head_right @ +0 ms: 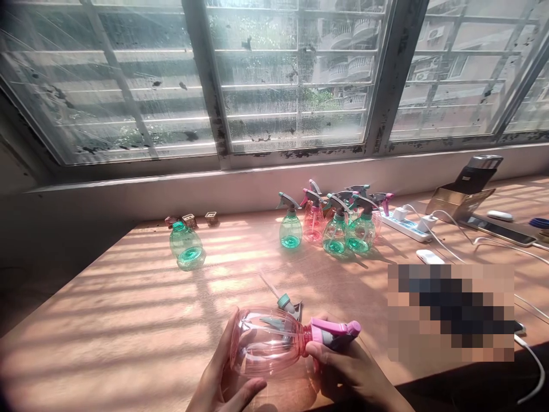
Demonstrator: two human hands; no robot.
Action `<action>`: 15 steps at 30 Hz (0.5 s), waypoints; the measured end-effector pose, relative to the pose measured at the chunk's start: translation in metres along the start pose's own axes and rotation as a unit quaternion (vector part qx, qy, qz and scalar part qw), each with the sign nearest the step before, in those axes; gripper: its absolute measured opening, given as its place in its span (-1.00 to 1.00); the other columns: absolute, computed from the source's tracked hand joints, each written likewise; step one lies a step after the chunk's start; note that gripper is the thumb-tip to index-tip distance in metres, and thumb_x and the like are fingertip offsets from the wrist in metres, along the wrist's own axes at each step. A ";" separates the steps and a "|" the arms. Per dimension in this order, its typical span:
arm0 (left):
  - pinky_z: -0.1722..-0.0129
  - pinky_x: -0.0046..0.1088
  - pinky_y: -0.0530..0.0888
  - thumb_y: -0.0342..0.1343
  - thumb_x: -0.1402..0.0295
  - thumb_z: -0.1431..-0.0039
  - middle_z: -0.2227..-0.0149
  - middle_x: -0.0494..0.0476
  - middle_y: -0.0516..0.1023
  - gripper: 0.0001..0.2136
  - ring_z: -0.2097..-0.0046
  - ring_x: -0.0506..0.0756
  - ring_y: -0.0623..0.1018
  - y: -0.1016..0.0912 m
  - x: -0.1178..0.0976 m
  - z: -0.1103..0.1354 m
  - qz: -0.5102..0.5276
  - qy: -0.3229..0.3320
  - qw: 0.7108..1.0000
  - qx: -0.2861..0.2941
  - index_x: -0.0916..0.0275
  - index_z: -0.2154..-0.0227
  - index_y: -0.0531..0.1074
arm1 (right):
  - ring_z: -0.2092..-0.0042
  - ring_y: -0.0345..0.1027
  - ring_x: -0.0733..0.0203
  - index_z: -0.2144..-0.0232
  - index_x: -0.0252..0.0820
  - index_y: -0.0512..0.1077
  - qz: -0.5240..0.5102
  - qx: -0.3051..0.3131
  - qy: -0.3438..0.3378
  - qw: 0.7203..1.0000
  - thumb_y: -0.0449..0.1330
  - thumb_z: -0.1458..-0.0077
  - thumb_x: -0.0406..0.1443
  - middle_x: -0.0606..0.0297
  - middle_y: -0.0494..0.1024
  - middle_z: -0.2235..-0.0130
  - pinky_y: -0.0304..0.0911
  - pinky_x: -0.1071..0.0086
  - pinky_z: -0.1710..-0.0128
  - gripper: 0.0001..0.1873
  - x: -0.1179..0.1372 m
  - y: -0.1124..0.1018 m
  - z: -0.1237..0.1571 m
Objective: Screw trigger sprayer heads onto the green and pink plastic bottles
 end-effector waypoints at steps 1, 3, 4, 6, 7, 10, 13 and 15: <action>-0.49 0.05 0.03 0.28 0.01 -0.29 -0.51 0.14 0.16 -0.15 -0.49 0.37 0.18 0.000 0.000 0.001 0.006 -0.004 1.000 0.001 -0.17 -0.49 -0.09 | 0.57 -0.05 0.45 0.38 -0.16 0.42 0.002 0.000 0.003 1.000 0.50 0.05 0.11 0.49 0.33 0.54 -0.23 0.42 0.55 -0.46 0.000 0.000 0.000; -0.48 0.04 0.08 0.30 -0.01 -0.26 -0.51 0.22 0.15 -0.10 -0.48 0.39 0.20 0.001 -0.003 0.001 0.019 -0.010 1.000 -0.002 -0.06 -0.50 -0.10 | 0.54 -0.01 0.43 0.32 -0.14 0.44 -0.003 0.002 0.010 1.000 0.53 0.08 0.09 0.49 0.34 0.53 -0.22 0.43 0.52 -0.46 0.000 0.001 0.001; -0.47 0.03 0.12 0.28 -0.01 -0.27 -0.51 0.23 0.15 -0.11 -0.48 0.40 0.20 0.002 -0.004 0.001 0.024 -0.013 1.000 -0.005 -0.03 -0.50 -0.09 | 0.53 0.02 0.41 0.28 -0.12 0.45 -0.005 0.004 0.011 1.000 0.54 0.09 0.08 0.49 0.37 0.52 -0.21 0.44 0.51 -0.46 0.001 0.001 0.001; -0.46 0.02 0.15 0.26 -0.01 -0.29 -0.50 0.23 0.15 -0.16 -0.48 0.40 0.21 0.002 -0.008 0.000 0.016 -0.018 1.000 -0.009 -0.01 -0.49 -0.04 | 0.51 0.09 0.38 0.26 -0.13 0.47 -0.004 0.007 0.002 1.000 0.53 0.07 0.07 0.44 0.43 0.50 -0.16 0.44 0.50 -0.47 0.002 0.001 0.001; -0.46 0.03 0.15 0.26 -0.01 -0.29 -0.50 0.22 0.15 -0.17 -0.47 0.40 0.22 0.003 -0.009 -0.001 0.005 -0.018 1.000 -0.009 -0.03 -0.48 -0.03 | 0.50 0.11 0.36 0.31 -0.15 0.48 0.002 0.005 -0.003 1.000 0.52 0.05 0.08 0.41 0.44 0.50 -0.12 0.43 0.50 -0.48 0.003 0.001 0.001; -0.48 0.04 0.08 0.21 -0.02 -0.32 -0.52 0.17 0.10 -0.20 -0.49 0.40 0.18 0.003 -0.011 -0.001 -0.032 0.004 0.999 -0.015 -0.12 -0.49 -0.06 | 0.52 0.11 0.35 0.51 -0.20 0.45 0.027 -0.001 -0.007 1.000 0.49 0.04 0.13 0.40 0.38 0.55 -0.03 0.39 0.50 -0.45 0.004 -0.002 0.000; -0.47 0.09 0.06 0.13 -0.05 -0.36 -0.54 0.12 0.06 -0.23 -0.49 0.38 0.18 0.002 -0.007 0.000 -0.040 0.005 0.999 -0.016 -0.21 -0.49 -0.13 | 0.54 0.06 0.37 0.48 -0.19 0.45 0.031 0.004 -0.001 1.000 0.49 0.05 0.14 0.44 0.33 0.56 -0.05 0.39 0.52 -0.45 0.003 -0.003 -0.001; -0.47 0.12 0.06 0.19 -0.08 -0.31 -0.54 0.13 0.06 -0.15 -0.47 0.41 0.23 0.002 -0.004 0.001 -0.036 -0.003 0.999 -0.012 -0.23 -0.49 -0.18 | 0.52 0.08 0.37 0.41 -0.17 0.45 0.016 0.004 0.007 1.000 0.51 0.06 0.11 0.44 0.36 0.52 -0.07 0.42 0.52 -0.46 0.002 -0.003 -0.001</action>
Point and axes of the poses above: each hand's wrist, its own z-axis away from the middle knuckle, its own y-axis out of the palm, x = y × z, the point moved 3 cm from there along -z, towards the middle knuckle
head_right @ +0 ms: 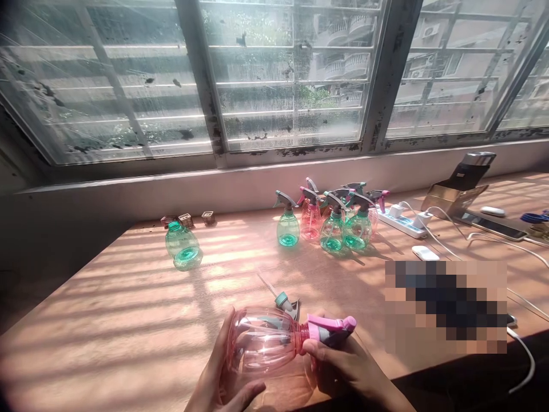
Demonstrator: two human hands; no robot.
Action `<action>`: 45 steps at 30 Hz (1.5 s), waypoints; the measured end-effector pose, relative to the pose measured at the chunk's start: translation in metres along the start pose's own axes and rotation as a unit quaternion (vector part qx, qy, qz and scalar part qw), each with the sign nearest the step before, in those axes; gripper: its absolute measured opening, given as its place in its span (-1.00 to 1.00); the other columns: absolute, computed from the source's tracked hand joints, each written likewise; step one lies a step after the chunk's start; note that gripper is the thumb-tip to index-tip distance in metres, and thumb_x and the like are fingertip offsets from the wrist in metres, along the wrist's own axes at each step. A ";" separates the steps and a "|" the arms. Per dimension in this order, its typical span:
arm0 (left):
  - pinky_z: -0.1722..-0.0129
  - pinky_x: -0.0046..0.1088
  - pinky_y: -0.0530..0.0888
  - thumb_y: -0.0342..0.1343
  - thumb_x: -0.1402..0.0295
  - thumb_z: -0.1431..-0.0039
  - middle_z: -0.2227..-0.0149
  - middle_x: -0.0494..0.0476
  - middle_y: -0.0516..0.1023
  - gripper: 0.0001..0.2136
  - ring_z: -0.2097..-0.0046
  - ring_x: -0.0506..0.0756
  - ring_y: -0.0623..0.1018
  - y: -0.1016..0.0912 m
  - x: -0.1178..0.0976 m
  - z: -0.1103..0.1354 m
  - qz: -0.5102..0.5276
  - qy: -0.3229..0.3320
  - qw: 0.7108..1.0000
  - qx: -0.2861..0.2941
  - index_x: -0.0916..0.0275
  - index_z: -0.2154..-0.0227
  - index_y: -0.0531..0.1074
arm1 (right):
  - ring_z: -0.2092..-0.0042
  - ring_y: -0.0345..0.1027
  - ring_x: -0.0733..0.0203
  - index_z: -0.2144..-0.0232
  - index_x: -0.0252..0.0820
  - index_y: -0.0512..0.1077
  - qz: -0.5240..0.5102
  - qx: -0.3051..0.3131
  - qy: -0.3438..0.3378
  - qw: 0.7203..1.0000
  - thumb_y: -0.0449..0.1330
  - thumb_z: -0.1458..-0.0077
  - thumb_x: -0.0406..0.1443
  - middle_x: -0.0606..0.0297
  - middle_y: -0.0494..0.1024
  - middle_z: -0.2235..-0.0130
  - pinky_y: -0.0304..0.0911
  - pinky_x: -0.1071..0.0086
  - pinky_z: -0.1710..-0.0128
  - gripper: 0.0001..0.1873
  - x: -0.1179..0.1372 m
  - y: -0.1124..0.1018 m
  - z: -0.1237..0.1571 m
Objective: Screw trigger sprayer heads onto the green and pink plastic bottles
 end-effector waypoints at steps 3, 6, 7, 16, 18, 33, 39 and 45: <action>-0.46 0.07 0.10 0.21 -0.10 -0.28 -0.53 0.18 0.07 -0.14 -0.45 0.42 0.26 -0.002 0.001 0.000 0.015 0.011 1.000 0.005 -0.17 -0.49 -0.12 | 0.51 0.03 0.41 0.30 -0.12 0.42 -0.026 0.026 0.006 0.999 0.54 0.06 0.04 0.48 0.35 0.50 -0.17 0.46 0.52 -0.48 -0.001 0.003 0.001; -0.47 0.04 0.08 0.14 -0.08 -0.33 -0.54 0.21 0.03 -0.24 -0.48 0.42 0.20 -0.003 0.000 -0.002 0.012 0.007 1.000 0.000 -0.06 -0.48 0.00 | 0.51 0.01 0.43 0.26 -0.09 0.42 -0.042 0.041 0.007 0.998 0.54 0.03 0.00 0.50 0.36 0.49 -0.22 0.46 0.51 -0.51 -0.002 0.004 0.001; -0.48 0.06 0.06 0.14 -0.06 -0.34 -0.55 0.21 0.01 -0.24 -0.49 0.42 0.18 -0.002 -0.001 -0.002 0.011 0.003 1.000 -0.002 -0.05 -0.48 0.00 | 0.49 0.06 0.41 0.26 -0.09 0.44 -0.048 0.031 0.011 0.998 0.55 0.03 -0.01 0.48 0.39 0.48 -0.19 0.47 0.51 -0.52 -0.003 0.003 0.001; -0.48 -0.03 0.13 0.18 -0.09 -0.32 -0.55 0.11 0.02 -0.15 -0.48 0.35 0.22 0.001 -0.006 0.001 0.014 -0.014 1.000 0.010 -0.15 -0.51 -0.15 | 0.52 0.14 0.37 0.39 -0.19 0.49 -0.025 -0.019 -0.006 0.999 0.53 0.06 0.08 0.43 0.40 0.55 -0.06 0.42 0.51 -0.49 -0.004 -0.003 -0.002; -0.47 -0.06 0.17 0.20 -0.07 -0.32 -0.55 0.12 0.01 -0.13 -0.51 0.34 0.14 -0.002 -0.005 0.002 0.024 -0.025 0.999 0.009 -0.12 -0.51 -0.18 | 0.54 0.05 0.40 0.28 -0.13 0.45 -0.030 0.016 0.004 0.999 0.52 0.03 0.05 0.48 0.37 0.55 -0.19 0.44 0.53 -0.50 -0.004 0.001 -0.001; -0.50 0.01 0.05 0.23 0.03 -0.33 -0.56 0.08 0.00 -0.16 -0.53 0.37 0.02 -0.003 -0.005 0.002 -0.010 -0.021 1.000 0.004 -0.13 -0.51 -0.13 | 0.46 0.29 0.31 0.35 -0.17 0.51 -0.050 -0.019 0.018 0.998 0.58 0.12 0.03 0.42 0.45 0.53 0.05 0.46 0.47 -0.49 -0.001 0.002 0.002; -0.47 0.00 0.17 0.34 0.04 -0.24 -0.50 0.21 0.18 -0.17 -0.50 0.39 0.16 -0.006 -0.015 -0.004 0.052 -0.050 0.997 0.039 0.02 -0.46 0.09 | 0.50 0.14 0.41 0.25 -0.12 0.47 -0.042 0.006 0.010 0.999 0.57 0.08 -0.01 0.49 0.39 0.50 -0.10 0.51 0.51 -0.50 -0.005 -0.001 0.000; -0.43 -0.01 0.26 0.39 0.07 -0.20 -0.52 0.18 0.13 -0.12 -0.45 0.40 0.28 -0.006 -0.012 -0.004 0.063 -0.070 0.995 0.025 -0.08 -0.47 0.03 | 0.53 0.20 0.37 0.37 -0.15 0.39 -0.042 -0.014 0.014 0.999 0.57 0.12 0.05 0.45 0.44 0.55 -0.05 0.47 0.51 -0.44 -0.001 0.001 0.001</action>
Point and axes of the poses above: each hand's wrist, its own z-axis away from the middle knuckle, its own y-axis out of the palm, x = y × z, the point moved 3 cm from there along -z, towards the middle knuckle
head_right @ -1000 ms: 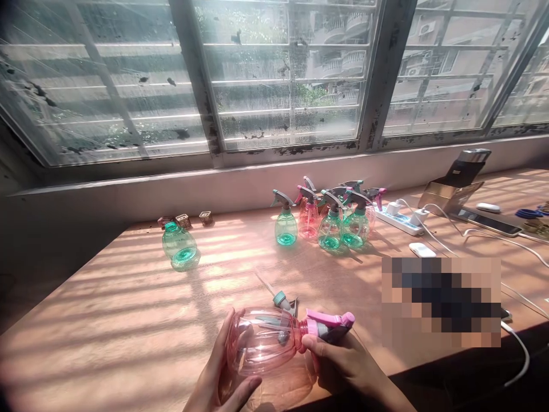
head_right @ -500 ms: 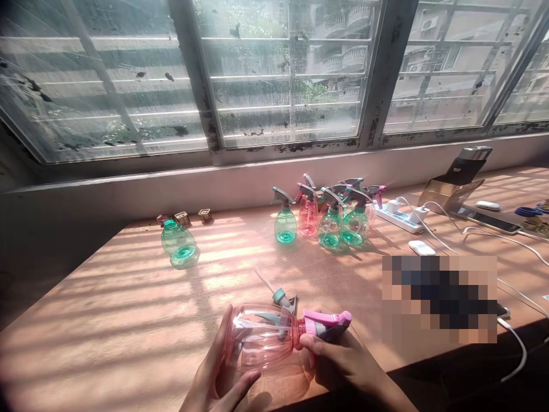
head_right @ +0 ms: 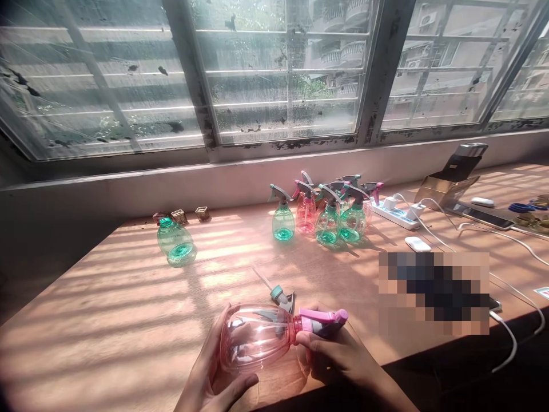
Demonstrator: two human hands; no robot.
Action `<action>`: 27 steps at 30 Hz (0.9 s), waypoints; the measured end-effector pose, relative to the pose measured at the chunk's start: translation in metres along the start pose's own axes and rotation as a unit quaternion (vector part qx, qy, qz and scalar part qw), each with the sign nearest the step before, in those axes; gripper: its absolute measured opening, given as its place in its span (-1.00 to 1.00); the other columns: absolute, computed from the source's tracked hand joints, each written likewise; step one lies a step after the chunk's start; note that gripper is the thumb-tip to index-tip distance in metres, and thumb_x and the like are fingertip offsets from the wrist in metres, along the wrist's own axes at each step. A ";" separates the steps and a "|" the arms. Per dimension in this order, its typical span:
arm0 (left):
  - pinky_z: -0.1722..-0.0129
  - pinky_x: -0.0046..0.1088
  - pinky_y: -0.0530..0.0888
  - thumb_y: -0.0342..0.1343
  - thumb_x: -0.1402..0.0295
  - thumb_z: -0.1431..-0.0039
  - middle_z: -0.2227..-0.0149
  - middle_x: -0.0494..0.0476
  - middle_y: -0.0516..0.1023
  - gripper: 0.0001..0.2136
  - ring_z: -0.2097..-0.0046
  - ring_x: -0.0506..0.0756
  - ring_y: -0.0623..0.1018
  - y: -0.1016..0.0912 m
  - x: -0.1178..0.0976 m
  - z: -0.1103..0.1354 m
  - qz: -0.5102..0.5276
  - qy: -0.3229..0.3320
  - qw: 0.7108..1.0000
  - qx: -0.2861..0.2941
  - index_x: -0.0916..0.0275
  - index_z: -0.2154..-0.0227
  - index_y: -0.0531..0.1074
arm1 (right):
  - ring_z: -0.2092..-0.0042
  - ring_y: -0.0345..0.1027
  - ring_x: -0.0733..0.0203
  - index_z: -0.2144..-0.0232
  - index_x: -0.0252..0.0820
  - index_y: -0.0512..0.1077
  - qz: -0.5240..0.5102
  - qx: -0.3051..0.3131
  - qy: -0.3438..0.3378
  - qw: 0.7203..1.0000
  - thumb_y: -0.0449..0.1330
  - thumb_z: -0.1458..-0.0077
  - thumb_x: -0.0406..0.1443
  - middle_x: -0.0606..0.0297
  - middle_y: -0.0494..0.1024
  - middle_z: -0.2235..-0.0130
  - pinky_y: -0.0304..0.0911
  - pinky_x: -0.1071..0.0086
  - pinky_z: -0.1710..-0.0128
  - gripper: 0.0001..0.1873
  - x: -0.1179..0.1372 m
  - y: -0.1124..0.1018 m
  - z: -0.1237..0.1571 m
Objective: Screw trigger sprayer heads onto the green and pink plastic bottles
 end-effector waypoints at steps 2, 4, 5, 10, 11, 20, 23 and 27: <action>-0.49 0.04 0.10 0.32 0.06 -0.27 -0.55 0.08 0.02 -0.19 -0.50 0.39 0.15 0.001 0.001 0.001 -0.028 0.029 0.999 -0.023 -0.14 -0.47 0.04 | 0.54 0.12 0.40 0.40 -0.16 0.39 0.013 0.002 -0.023 1.000 0.54 0.09 0.07 0.47 0.39 0.56 -0.06 0.46 0.54 -0.45 0.004 0.002 0.001; -0.49 0.04 0.07 0.26 0.06 -0.32 -0.54 0.03 0.06 -0.25 -0.51 0.37 0.11 0.002 0.002 0.003 -0.041 0.050 0.997 -0.038 -0.17 -0.47 0.03 | 0.55 0.06 0.42 0.43 -0.16 0.39 0.021 0.007 -0.037 0.999 0.52 0.05 0.07 0.48 0.34 0.56 -0.08 0.46 0.55 -0.47 0.006 0.003 0.001; -0.48 0.04 0.12 0.25 0.06 -0.33 -0.53 0.05 0.12 -0.23 -0.50 0.37 0.16 0.003 0.003 0.003 -0.039 0.051 0.997 -0.036 -0.17 -0.48 0.00 | 0.54 0.08 0.40 0.41 -0.15 0.40 0.023 0.008 -0.035 0.999 0.51 0.03 0.07 0.48 0.35 0.56 -0.06 0.46 0.55 -0.48 0.006 0.004 0.002; -0.47 0.02 0.13 0.35 0.03 -0.22 -0.51 0.18 0.16 -0.06 -0.45 0.38 0.28 0.003 0.005 0.004 -0.009 0.029 0.999 -0.014 -0.06 -0.51 -0.09 | 0.45 0.19 0.32 0.23 -0.09 0.46 0.037 0.025 -0.048 0.998 0.52 0.05 0.05 0.43 0.40 0.46 0.01 0.46 0.49 -0.49 0.006 0.003 0.002; -0.49 0.03 0.09 0.35 0.02 -0.21 -0.52 0.19 0.14 -0.08 -0.46 0.39 0.24 0.002 0.004 0.003 -0.017 0.029 0.999 -0.014 -0.04 -0.50 -0.03 | 0.46 0.14 0.33 0.23 -0.08 0.46 0.043 0.035 -0.051 0.997 0.52 0.05 0.05 0.44 0.38 0.47 -0.03 0.47 0.50 -0.49 0.006 0.003 0.002; -0.47 0.03 0.13 0.21 0.06 -0.36 -0.54 0.07 0.08 -0.21 -0.51 0.35 0.14 0.003 0.005 0.003 -0.037 0.054 0.998 -0.015 -0.19 -0.50 -0.11 | 0.45 0.19 0.28 0.26 -0.09 0.46 0.073 0.023 -0.060 0.995 0.49 0.02 0.08 0.42 0.37 0.47 -0.02 0.46 0.51 -0.51 0.008 0.003 0.002; -0.48 -0.02 0.12 0.22 0.08 -0.37 -0.55 -0.02 0.05 -0.20 -0.52 0.32 0.10 0.002 0.005 0.003 -0.044 0.073 0.996 -0.019 -0.29 -0.48 -0.15 | 0.46 0.12 0.30 0.24 -0.09 0.48 0.084 0.043 -0.077 0.993 0.46 -0.04 0.05 0.41 0.35 0.46 -0.08 0.45 0.54 -0.56 0.011 0.004 0.003; -0.50 0.00 0.02 0.35 0.07 -0.25 -0.55 0.14 0.05 -0.07 -0.52 0.37 0.08 -0.002 0.008 0.003 -0.025 0.039 0.999 0.009 -0.10 -0.51 -0.13 | 0.49 0.16 0.31 0.21 -0.10 0.47 0.087 0.074 -0.067 0.991 0.43 -0.10 0.04 0.38 0.45 0.49 -0.08 0.43 0.52 -0.58 0.011 0.005 0.003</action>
Point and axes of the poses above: each hand's wrist, its own z-axis away from the middle knuckle, its own y-axis out of the palm, x = y × z, the point moved 3 cm from there along -z, towards the middle knuckle
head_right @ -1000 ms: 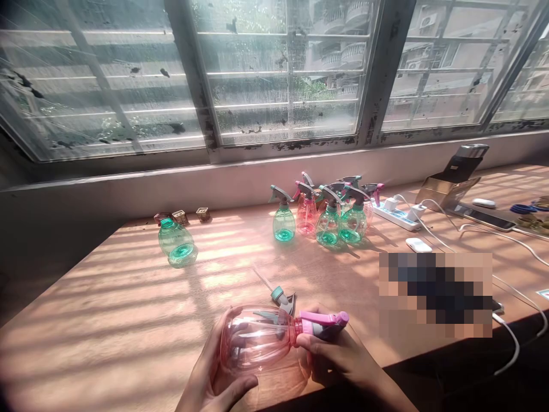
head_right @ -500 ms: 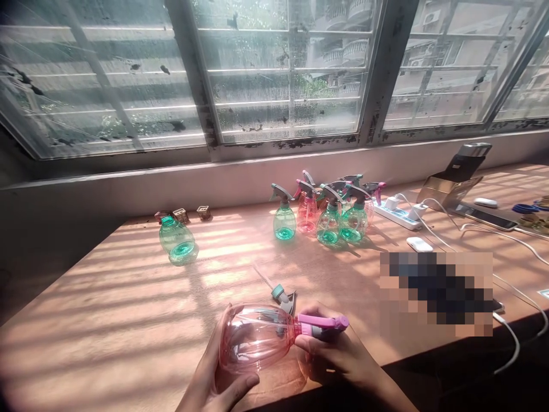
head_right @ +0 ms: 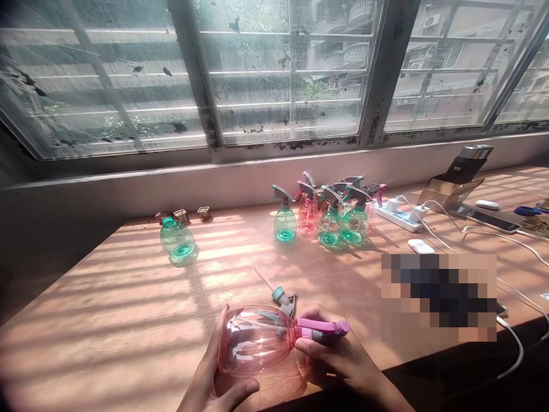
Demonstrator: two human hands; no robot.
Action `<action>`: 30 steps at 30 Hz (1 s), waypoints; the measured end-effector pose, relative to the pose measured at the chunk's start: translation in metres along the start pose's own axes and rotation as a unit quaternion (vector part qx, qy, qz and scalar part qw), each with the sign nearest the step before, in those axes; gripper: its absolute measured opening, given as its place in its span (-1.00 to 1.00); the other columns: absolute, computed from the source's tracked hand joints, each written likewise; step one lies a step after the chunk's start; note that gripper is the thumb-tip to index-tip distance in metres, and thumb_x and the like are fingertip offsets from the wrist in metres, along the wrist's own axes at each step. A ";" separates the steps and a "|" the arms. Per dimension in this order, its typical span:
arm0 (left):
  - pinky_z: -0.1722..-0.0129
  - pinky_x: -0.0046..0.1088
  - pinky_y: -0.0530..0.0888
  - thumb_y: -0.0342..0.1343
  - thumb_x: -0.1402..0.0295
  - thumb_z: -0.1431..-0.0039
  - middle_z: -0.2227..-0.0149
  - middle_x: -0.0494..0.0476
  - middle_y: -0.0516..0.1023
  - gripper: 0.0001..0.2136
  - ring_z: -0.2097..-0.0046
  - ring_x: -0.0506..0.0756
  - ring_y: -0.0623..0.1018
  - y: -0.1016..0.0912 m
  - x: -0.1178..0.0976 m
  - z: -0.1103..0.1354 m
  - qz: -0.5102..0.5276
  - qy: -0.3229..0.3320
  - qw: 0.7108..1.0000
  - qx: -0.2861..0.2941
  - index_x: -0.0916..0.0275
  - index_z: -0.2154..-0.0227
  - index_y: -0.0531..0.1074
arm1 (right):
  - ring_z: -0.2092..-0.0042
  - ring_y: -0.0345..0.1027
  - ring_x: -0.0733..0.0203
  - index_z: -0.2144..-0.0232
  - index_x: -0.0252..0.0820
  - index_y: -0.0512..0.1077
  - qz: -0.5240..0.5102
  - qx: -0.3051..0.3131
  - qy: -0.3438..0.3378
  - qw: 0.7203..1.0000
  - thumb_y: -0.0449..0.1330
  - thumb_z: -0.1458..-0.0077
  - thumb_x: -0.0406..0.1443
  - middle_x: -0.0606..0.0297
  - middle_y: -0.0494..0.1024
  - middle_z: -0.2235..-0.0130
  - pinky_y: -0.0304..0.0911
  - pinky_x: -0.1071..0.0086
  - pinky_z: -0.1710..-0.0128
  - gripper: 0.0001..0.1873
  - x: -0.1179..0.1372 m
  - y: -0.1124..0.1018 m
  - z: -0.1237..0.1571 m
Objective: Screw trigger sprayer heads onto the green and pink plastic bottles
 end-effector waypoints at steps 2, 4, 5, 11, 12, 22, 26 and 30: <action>-0.50 0.00 0.02 0.36 0.05 -0.23 -0.54 0.22 0.07 -0.08 -0.51 0.40 0.11 0.000 0.001 0.000 0.008 -0.015 1.000 0.007 0.00 -0.50 -0.05 | 0.49 0.18 0.31 0.21 -0.11 0.47 0.001 -0.002 -0.002 1.000 0.44 -0.09 0.04 0.38 0.45 0.49 -0.07 0.42 0.51 -0.57 -0.002 -0.001 0.000; -0.50 -0.01 0.01 0.34 0.03 -0.24 -0.54 0.21 0.06 -0.10 -0.51 0.39 0.10 0.001 0.001 -0.001 0.003 -0.009 1.000 -0.009 0.01 -0.50 -0.04 | 0.49 0.16 0.32 0.21 -0.10 0.47 -0.007 -0.018 0.001 1.000 0.46 -0.06 0.05 0.42 0.39 0.49 -0.09 0.43 0.53 -0.55 -0.004 -0.002 -0.001; -0.50 -0.01 0.01 0.31 0.03 -0.26 -0.54 0.18 0.05 -0.12 -0.52 0.37 0.10 0.001 0.001 -0.001 -0.003 -0.002 1.000 -0.021 -0.02 -0.50 -0.06 | 0.50 0.14 0.33 0.20 -0.09 0.47 -0.015 -0.027 0.010 0.999 0.46 -0.04 0.05 0.44 0.37 0.49 -0.12 0.44 0.54 -0.54 -0.006 -0.003 0.000; -0.41 -0.07 0.27 0.25 0.01 -0.32 -0.43 0.17 0.30 -0.12 -0.33 0.30 0.45 0.002 0.002 0.001 -0.014 0.012 1.000 -0.017 -0.18 -0.51 -0.19 | 0.53 0.12 0.37 0.17 -0.08 0.45 -0.039 -0.078 0.062 0.994 0.51 0.07 0.10 0.51 0.33 0.52 -0.08 0.46 0.53 -0.42 -0.011 -0.003 0.002; -0.41 -0.08 0.27 0.26 -0.01 -0.30 -0.45 0.17 0.27 -0.09 -0.33 0.30 0.45 0.001 0.003 0.002 -0.009 0.014 1.000 -0.010 -0.18 -0.51 -0.22 | 0.53 0.11 0.37 0.17 -0.09 0.44 -0.040 -0.078 0.057 0.995 0.51 0.06 0.09 0.51 0.32 0.51 -0.08 0.46 0.52 -0.42 -0.011 -0.002 0.002; -0.46 -0.03 0.16 0.16 0.03 -0.39 -0.55 0.07 0.02 -0.25 -0.47 0.35 0.22 0.004 -0.003 0.000 -0.039 0.024 0.999 -0.017 -0.17 -0.49 -0.11 | 0.57 0.09 0.39 0.18 -0.10 0.42 -0.058 -0.071 0.066 0.994 0.52 0.06 0.08 0.52 0.35 0.57 -0.14 0.43 0.54 -0.42 -0.020 -0.008 -0.001; -0.39 -0.06 0.29 0.11 0.01 -0.40 -0.53 0.15 0.04 -0.22 -0.44 0.37 0.27 0.007 -0.008 0.000 -0.060 0.027 0.998 -0.024 -0.16 -0.51 -0.21 | 0.54 0.12 0.34 0.25 -0.13 0.48 -0.035 -0.080 0.045 0.995 0.49 0.02 0.11 0.50 0.30 0.57 -0.02 0.41 0.53 -0.47 -0.019 -0.011 -0.001; -0.33 -0.10 0.37 0.23 -0.06 -0.29 -0.54 0.26 -0.01 0.05 -0.40 0.38 0.35 0.005 -0.006 0.000 -0.015 -0.001 1.000 -0.007 -0.09 -0.50 -0.47 | 0.36 0.30 0.21 0.29 -0.15 0.54 -0.012 -0.092 -0.015 0.996 0.51 0.03 0.05 0.35 0.46 0.41 0.14 0.39 0.43 -0.53 -0.010 -0.007 -0.001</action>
Point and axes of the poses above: each hand's wrist, its own z-axis away from the middle knuckle, its own y-axis out of the palm, x = y × z, the point moved 3 cm from there along -z, towards the middle knuckle
